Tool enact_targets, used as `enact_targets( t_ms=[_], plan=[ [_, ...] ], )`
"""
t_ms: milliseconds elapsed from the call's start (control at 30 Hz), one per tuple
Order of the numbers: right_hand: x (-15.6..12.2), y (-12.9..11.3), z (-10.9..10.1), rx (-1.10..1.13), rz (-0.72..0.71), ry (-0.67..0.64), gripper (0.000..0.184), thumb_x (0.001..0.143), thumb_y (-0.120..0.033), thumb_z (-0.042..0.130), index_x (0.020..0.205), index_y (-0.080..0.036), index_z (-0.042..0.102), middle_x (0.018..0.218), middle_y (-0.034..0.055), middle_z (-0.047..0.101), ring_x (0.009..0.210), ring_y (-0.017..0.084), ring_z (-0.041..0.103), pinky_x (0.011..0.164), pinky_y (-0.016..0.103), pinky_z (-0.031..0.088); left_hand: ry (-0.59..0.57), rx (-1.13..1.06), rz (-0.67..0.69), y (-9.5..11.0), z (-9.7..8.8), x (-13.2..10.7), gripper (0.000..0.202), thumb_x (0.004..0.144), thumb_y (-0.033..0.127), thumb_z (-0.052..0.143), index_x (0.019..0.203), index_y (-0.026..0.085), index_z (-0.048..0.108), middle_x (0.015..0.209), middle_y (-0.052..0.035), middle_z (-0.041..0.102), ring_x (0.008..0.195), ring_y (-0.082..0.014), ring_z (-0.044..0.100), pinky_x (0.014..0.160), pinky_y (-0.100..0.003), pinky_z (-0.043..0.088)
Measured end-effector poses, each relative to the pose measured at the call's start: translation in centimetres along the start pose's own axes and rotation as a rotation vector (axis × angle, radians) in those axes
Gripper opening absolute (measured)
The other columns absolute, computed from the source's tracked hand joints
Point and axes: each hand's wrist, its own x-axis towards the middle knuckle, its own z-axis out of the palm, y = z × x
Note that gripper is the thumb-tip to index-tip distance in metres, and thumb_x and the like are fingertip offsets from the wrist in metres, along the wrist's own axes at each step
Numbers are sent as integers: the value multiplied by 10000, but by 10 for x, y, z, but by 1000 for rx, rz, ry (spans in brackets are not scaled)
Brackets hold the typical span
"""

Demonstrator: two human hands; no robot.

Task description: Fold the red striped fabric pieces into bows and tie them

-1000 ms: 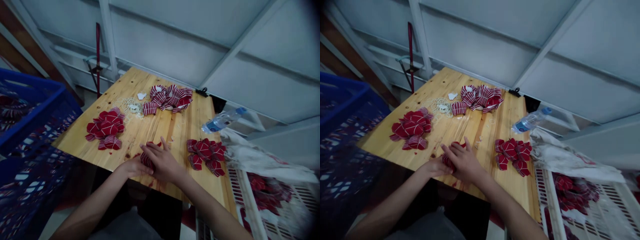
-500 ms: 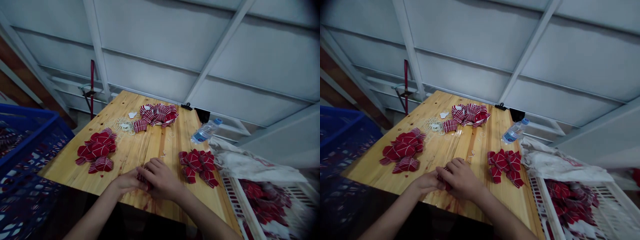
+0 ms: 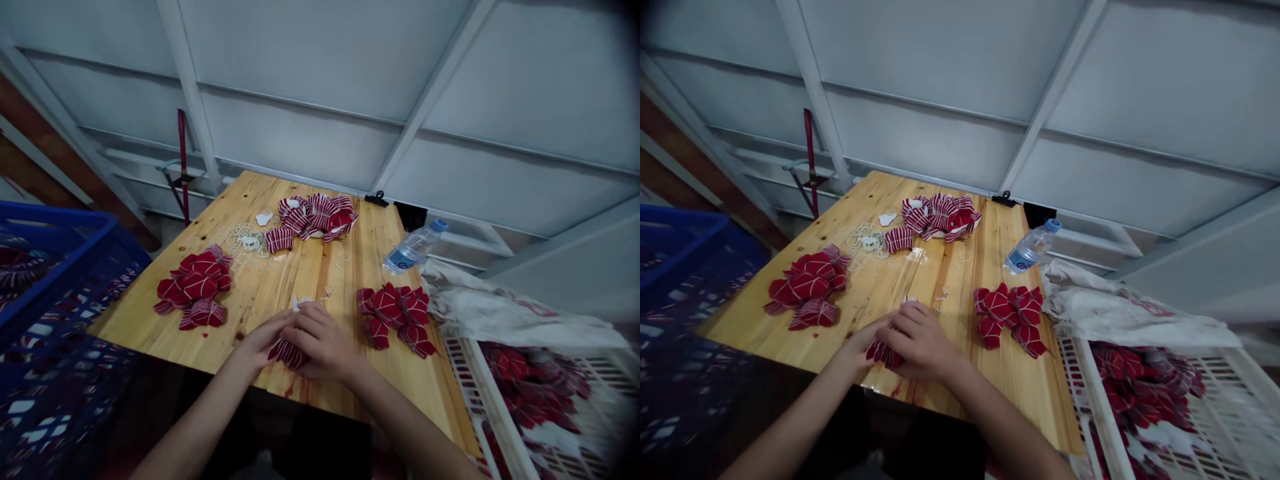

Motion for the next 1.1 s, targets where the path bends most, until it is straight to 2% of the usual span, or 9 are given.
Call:
enact_targets(
  t_ms=[133,267,400,467,667,767,900,1000,1100],
  plan=[
    [-4,-6,-2,138,75,329,396,764,-343,686,1095,-251,490,852,37,648,754,209,625,814,446,514,49,-88,20,-2,13,-4,273,579,257,866,771,168,694,716,-7,687,654,-131,619,625,-219,489],
    [-8,-16,-5,258,241,562,466,721,-442,707,1071,-285,444,836,24,613,729,223,611,757,466,534,54,-79,62,2,29,-15,388,557,193,866,887,132,673,730,-15,686,615,-109,629,618,-202,506],
    [-10,-23,-2,305,401,702,463,711,-458,691,1044,-282,421,863,33,580,790,235,600,786,479,528,67,-67,75,4,39,-23,556,591,129,828,1113,151,639,893,-44,721,685,-131,679,649,-217,536],
    [-10,-25,0,315,459,730,471,713,-464,693,1042,-283,408,861,27,569,800,234,600,791,475,529,66,-63,68,4,43,-26,564,611,118,809,1147,145,638,951,-62,727,708,-136,691,647,-212,543],
    [-7,-23,1,383,494,735,479,697,-433,748,1013,-273,425,901,34,594,831,227,604,812,453,514,181,-81,78,4,46,-25,459,649,93,750,1091,164,647,845,-38,737,628,-127,691,565,-188,542],
    [-12,-16,-2,491,584,775,501,710,-481,744,1024,-279,410,897,28,588,830,224,609,842,460,506,228,-66,50,5,39,-20,434,661,61,701,1082,142,634,720,-29,714,545,-125,670,532,-199,543],
    [-23,-2,-9,540,661,853,518,710,-492,743,1063,-284,426,812,-14,527,750,200,577,896,488,490,258,-119,63,7,23,-16,402,661,36,650,1049,138,641,781,-41,723,574,-129,674,549,-217,556],
    [-26,-1,-11,491,664,694,585,656,-467,807,1084,-281,454,835,-11,533,771,201,577,926,489,479,200,-215,28,9,15,-15,371,633,30,624,982,150,661,780,-18,706,593,-115,660,535,-197,527],
    [-19,-9,-8,414,538,386,610,620,-448,841,1085,-279,484,902,13,581,850,222,595,961,486,455,113,-215,-27,6,16,-13,292,618,56,647,892,156,662,731,3,676,567,-107,621,527,-197,490]
  ],
)
